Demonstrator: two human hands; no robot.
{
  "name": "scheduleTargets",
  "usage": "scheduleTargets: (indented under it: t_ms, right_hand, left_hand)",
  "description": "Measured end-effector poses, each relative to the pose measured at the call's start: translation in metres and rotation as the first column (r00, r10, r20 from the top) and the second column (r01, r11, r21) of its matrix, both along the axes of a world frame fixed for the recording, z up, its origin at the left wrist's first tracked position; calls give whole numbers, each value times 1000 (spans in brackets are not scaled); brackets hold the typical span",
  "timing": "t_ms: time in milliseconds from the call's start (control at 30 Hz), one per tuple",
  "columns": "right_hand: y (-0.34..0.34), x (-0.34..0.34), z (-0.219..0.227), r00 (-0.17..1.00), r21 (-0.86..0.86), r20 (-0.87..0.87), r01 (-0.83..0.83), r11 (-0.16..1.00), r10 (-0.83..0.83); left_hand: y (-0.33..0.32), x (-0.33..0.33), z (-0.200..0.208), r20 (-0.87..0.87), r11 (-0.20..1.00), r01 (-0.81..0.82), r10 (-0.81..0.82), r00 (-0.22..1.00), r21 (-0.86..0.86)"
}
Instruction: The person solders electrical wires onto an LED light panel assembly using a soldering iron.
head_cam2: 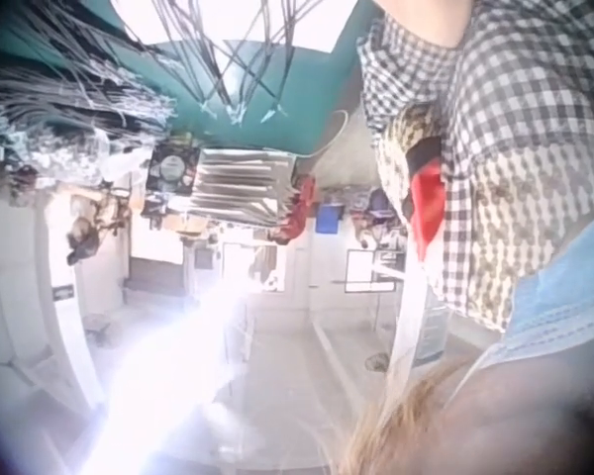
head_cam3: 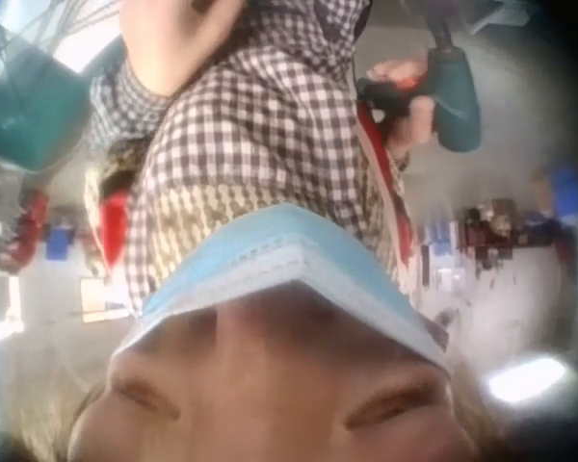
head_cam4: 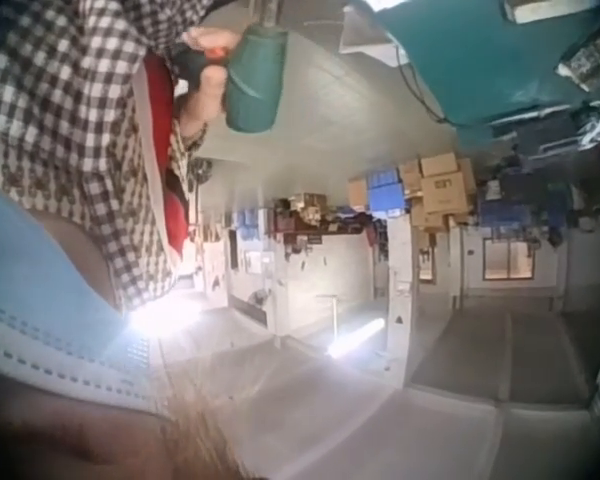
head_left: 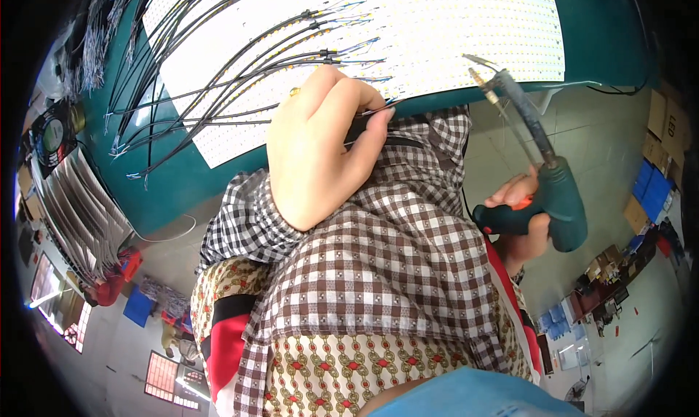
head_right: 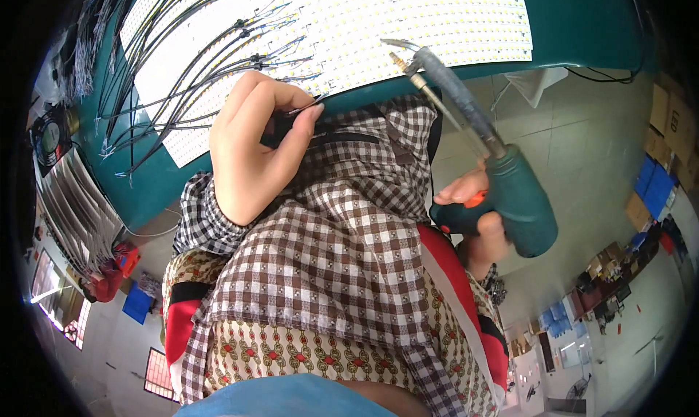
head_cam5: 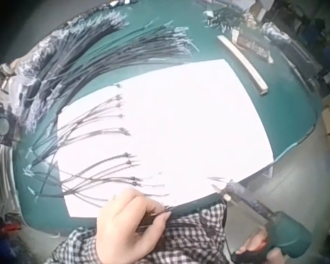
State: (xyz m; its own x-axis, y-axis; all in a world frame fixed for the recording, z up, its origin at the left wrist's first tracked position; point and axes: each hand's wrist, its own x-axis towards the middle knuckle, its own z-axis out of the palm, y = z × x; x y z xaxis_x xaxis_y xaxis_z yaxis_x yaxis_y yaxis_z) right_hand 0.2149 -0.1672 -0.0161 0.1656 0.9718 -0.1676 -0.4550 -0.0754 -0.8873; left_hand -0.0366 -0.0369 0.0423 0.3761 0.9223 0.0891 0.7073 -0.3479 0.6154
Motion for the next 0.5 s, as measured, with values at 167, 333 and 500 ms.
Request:
scheduleTargets:
  t_ms: [167, 333, 500]
  right_hand:
    - [-19, -27, 14, 999, -45, 18, -28, 999, 29]
    - [-27, -38, 6, 991, -45, 131, -23, 999, 28]
    - [-26, -34, 1, 989, 3, 128, -75, 997, 74]
  left_hand:
    - [2, 12, -14, 9, 997, -41, 41, 999, 63]
    - [1, 18, -16, -21, 992, -104, 106, 994, 75]
    - [1, 22, -18, -32, 988, -133, 136, 990, 81]
